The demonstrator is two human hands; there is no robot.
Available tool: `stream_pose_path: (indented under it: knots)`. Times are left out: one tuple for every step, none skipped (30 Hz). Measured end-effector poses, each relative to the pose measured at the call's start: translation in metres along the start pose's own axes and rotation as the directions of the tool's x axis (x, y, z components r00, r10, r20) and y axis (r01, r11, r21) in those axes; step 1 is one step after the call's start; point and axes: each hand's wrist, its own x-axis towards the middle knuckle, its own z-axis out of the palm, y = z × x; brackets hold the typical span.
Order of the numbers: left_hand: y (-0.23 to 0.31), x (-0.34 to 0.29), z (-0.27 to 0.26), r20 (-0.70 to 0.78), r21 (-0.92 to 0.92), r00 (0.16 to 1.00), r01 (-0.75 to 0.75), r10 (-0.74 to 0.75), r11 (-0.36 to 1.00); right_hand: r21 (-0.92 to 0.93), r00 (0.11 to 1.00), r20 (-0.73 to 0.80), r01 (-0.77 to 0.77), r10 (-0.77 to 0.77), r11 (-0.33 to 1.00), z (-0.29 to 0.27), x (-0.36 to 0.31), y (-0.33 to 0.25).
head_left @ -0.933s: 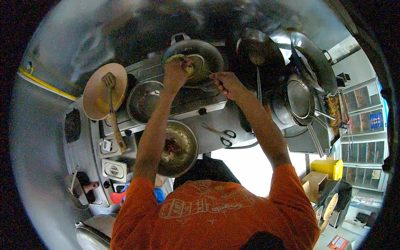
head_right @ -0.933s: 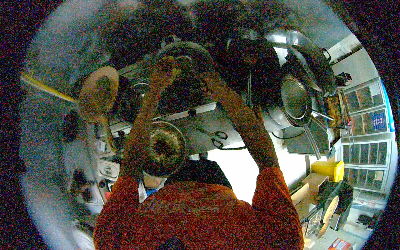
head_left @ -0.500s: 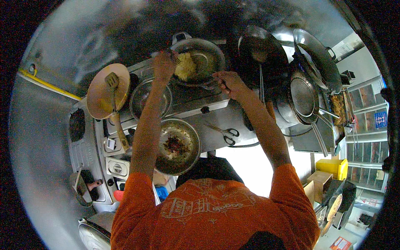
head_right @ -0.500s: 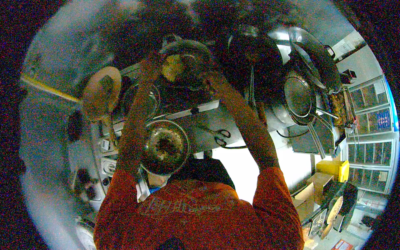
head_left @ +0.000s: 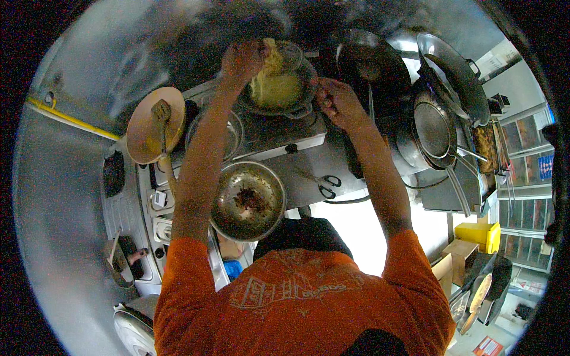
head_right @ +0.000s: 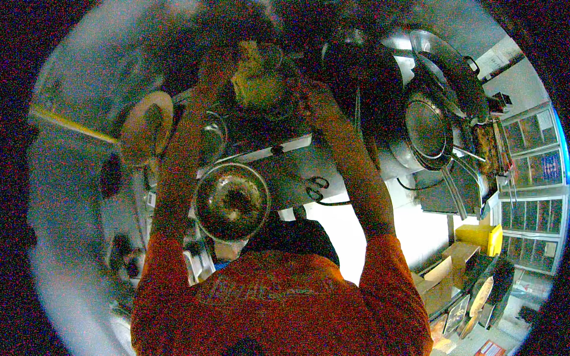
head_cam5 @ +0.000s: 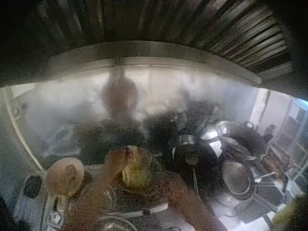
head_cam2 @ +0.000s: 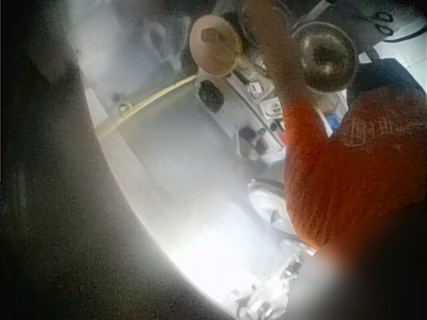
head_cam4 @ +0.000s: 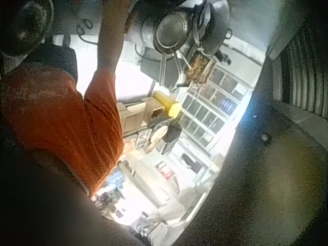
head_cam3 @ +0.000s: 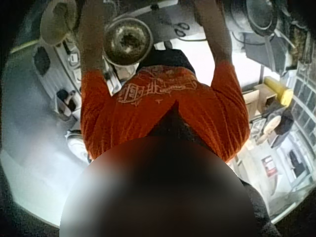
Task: The person presses a button on a wall panel, then mixes a yellow powder in a bowl using a sieve. They transfer noodles from a pot into a bowl, stir them, and place the noodles into a takeaway container. Finally, they remove fried chicken pieces from a deep fryer and place them into a metal tray.
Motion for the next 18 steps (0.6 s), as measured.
stream_pose_path:
  knots:
    - [0.002,0.009,-0.011,-0.037,-0.024,0.997,-0.071,0.07,0.997,0.026,1.0,0.015,0.018,-0.018,0.999,0.003,-0.005,-0.009]
    - [0.003,0.018,-0.022,-0.075,-0.045,0.987,-0.143,0.139,0.989,0.019,0.999,0.022,0.037,-0.038,0.999,0.004,-0.012,-0.017]
    - [0.006,0.024,-0.032,-0.083,-0.046,0.981,-0.18,0.176,0.983,0.012,0.998,0.029,0.056,-0.057,0.998,0.005,-0.018,-0.025]
    - [0.009,0.031,-0.04,-0.092,-0.046,0.973,-0.217,0.212,0.975,0.006,0.996,0.036,0.076,-0.076,0.997,0.006,-0.023,-0.031]
    - [0.013,0.036,-0.048,-0.072,-0.024,0.974,-0.217,0.215,0.976,-0.009,0.996,0.036,0.087,-0.086,0.996,0.005,-0.028,-0.035]
    - [0.017,0.041,-0.053,-0.05,-0.004,0.975,-0.216,0.216,0.976,-0.025,0.995,0.036,0.095,-0.094,0.995,0.004,-0.032,-0.038]
    - [0.022,0.044,-0.057,-0.028,0.016,0.976,-0.215,0.216,0.976,-0.04,0.994,0.035,0.104,-0.102,0.994,0.001,-0.036,-0.039]
    - [0.028,0.045,-0.06,-0.005,0.036,0.977,-0.215,0.215,0.976,-0.027,0.994,0.048,0.095,-0.094,0.995,-0.002,-0.039,-0.039]
    - [0.034,0.045,-0.061,0.017,0.056,0.977,-0.214,0.214,0.975,-0.015,0.994,0.062,0.086,-0.085,0.996,-0.006,-0.041,-0.037]
    - [0.04,0.041,-0.06,0.007,0.074,0.981,-0.194,0.194,0.978,-0.003,0.994,0.075,0.077,-0.077,0.997,-0.011,-0.042,-0.035]
    - [0.047,0.036,-0.059,-0.003,0.091,0.985,-0.174,0.175,0.981,-0.003,0.994,0.083,0.074,-0.073,0.997,-0.015,-0.043,-0.032]
    - [0.054,0.03,-0.057,-0.014,0.076,0.989,-0.144,0.146,0.987,-0.003,0.993,0.09,0.071,-0.07,0.997,-0.02,-0.044,-0.03]
    - [0.06,0.023,-0.055,-0.025,0.06,0.993,-0.115,0.116,0.992,-0.003,0.993,0.097,0.068,-0.067,0.998,-0.025,-0.045,-0.028]
    - [0.065,0.017,-0.052,-0.035,0.012,0.996,-0.076,0.076,0.997,0.005,0.994,0.096,0.055,-0.056,0.998,-0.029,-0.046,-0.028]
    - [0.069,0.013,-0.05,-0.044,-0.036,0.998,-0.037,0.035,0.999,0.012,0.994,0.096,0.043,-0.044,0.999,-0.033,-0.047,-0.029]
    - [0.07,0.011,-0.048,-0.047,-0.021,0.999,-0.013,0.012,1.0,0.02,0.995,0.095,0.03,-0.032,0.999,-0.036,-0.048,-0.032]
    - [0.068,0.013,-0.046,-0.053,-0.008,0.999,0.01,-0.011,1.0,-0.002,0.993,0.106,0.048,-0.047,0.999,-0.037,-0.049,-0.037]
    - [0.065,0.017,-0.044,-0.058,0.005,0.998,0.034,-0.033,0.999,-0.023,0.991,0.118,0.065,-0.062,0.998,-0.037,-0.05,-0.043]
